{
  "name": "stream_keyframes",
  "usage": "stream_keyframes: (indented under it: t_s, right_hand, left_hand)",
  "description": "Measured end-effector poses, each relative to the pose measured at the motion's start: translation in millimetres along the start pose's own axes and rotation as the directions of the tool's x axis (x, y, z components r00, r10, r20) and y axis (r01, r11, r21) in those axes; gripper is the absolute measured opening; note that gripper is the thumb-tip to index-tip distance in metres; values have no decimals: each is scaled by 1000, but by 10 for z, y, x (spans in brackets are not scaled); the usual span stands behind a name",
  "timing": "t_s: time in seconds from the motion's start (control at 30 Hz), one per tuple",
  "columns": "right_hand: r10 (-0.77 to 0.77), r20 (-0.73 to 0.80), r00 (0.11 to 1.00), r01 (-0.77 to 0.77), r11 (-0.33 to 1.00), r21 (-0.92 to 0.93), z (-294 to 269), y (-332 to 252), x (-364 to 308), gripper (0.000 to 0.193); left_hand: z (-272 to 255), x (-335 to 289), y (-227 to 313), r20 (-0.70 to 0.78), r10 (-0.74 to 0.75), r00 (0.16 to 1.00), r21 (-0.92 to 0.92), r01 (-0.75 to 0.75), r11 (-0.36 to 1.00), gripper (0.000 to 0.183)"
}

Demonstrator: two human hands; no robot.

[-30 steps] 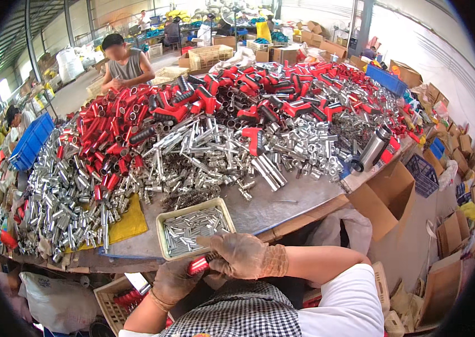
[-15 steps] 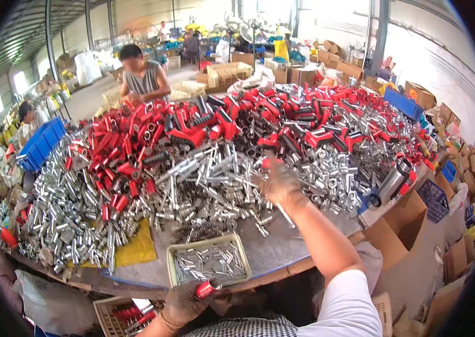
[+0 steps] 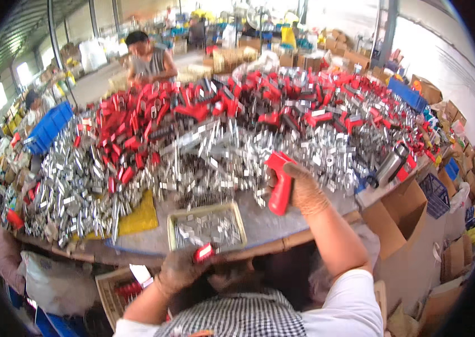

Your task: Assembling metal and plastic components to form hand tools at a factory workbench.

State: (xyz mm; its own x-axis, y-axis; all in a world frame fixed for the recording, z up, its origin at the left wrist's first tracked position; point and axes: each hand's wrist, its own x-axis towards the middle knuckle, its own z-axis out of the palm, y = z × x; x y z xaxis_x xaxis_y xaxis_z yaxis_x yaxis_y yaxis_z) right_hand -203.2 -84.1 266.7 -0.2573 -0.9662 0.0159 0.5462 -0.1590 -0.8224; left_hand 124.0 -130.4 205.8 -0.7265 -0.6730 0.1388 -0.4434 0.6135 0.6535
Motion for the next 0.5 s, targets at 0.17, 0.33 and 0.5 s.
stream_keyframes:
  t_s: [0.17,0.33,0.5]
  right_hand:
    - [175,334,926,152,637,-756,213,-91,-811,56]
    - [429,564,705,626,-4,-780,610,159,-1050,32]
    - [189,952,240,937,-303,-176,538,396,-1218,23]
  left_hand:
    - [32,1,-23,-14,246,969,90,-244,966,23]
    - [59,-95,217,305,187,934,142,-239,960,25]
    - [230,-220,66,897,195,396,-389,503,772,22]
